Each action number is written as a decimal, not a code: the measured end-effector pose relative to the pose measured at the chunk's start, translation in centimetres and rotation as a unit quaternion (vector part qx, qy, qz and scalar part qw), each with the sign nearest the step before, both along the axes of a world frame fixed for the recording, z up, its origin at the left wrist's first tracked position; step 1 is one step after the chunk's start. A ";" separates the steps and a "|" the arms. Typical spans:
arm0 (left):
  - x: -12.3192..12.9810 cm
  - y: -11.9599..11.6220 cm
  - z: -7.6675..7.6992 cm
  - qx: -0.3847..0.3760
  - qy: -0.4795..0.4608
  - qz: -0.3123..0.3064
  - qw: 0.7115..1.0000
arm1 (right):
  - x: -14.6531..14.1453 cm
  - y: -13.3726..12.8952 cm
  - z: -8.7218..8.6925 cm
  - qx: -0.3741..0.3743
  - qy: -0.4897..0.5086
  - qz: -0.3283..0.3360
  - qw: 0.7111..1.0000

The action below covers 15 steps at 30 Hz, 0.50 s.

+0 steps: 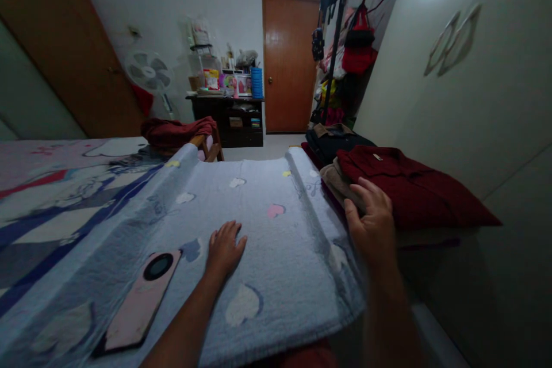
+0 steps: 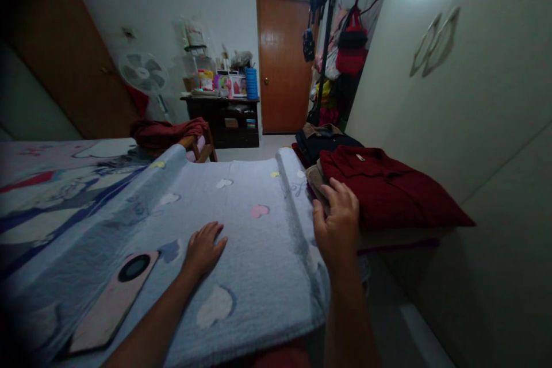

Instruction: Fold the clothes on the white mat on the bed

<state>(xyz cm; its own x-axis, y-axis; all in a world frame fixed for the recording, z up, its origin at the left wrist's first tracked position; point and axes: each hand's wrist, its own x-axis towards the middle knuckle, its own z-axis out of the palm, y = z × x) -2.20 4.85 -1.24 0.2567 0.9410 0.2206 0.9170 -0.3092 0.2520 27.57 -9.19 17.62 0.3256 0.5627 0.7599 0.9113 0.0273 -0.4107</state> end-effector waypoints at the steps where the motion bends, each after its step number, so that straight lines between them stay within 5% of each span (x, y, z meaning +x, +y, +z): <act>1: 0.0 0.0 -0.1 0.002 0.000 0.000 1.000 | 0.7 -0.5 0.1 0.006 -0.009 -0.046 0.999; 7: 0.3 0.2 0.2 -0.022 -0.004 0.011 1.000 | 3.9 -1.8 -1.7 -0.056 0.011 -0.228 0.972; 11: 2.2 0.1 1.6 -0.092 -0.055 -0.004 0.994 | 5.4 -1.6 -2.2 -0.031 0.033 -0.241 0.970; 15: 5.6 -0.9 4.5 -0.123 -0.181 -0.131 0.967 | 6.1 -1.0 -1.0 0.034 0.051 -0.206 0.977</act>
